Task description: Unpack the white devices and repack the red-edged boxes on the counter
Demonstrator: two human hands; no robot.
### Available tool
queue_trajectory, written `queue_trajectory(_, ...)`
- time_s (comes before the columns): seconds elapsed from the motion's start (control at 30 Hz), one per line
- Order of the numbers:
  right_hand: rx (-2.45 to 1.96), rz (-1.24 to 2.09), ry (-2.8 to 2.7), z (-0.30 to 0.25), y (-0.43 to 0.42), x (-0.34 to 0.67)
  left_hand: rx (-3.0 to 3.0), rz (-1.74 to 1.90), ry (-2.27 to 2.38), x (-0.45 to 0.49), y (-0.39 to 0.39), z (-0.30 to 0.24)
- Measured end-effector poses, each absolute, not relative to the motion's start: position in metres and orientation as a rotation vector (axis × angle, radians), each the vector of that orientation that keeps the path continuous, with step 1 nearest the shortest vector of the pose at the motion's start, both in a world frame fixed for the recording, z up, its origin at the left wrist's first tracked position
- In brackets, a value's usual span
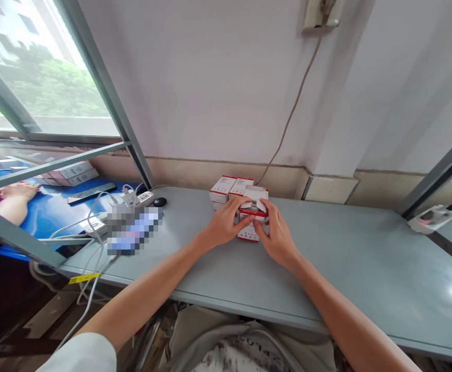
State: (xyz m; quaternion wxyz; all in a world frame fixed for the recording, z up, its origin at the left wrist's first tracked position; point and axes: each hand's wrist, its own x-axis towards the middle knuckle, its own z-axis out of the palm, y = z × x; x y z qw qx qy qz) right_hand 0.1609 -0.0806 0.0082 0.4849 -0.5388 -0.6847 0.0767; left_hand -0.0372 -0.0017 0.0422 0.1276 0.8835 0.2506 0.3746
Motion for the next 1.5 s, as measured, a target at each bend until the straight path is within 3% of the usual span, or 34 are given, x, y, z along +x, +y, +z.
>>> queue_trajectory(1.5, -1.376, 0.197, -1.702, 0.0092, -0.0797, 0.1669, 2.607, 1.015, 0.755, -0.0390, -0.0027, 0.0451)
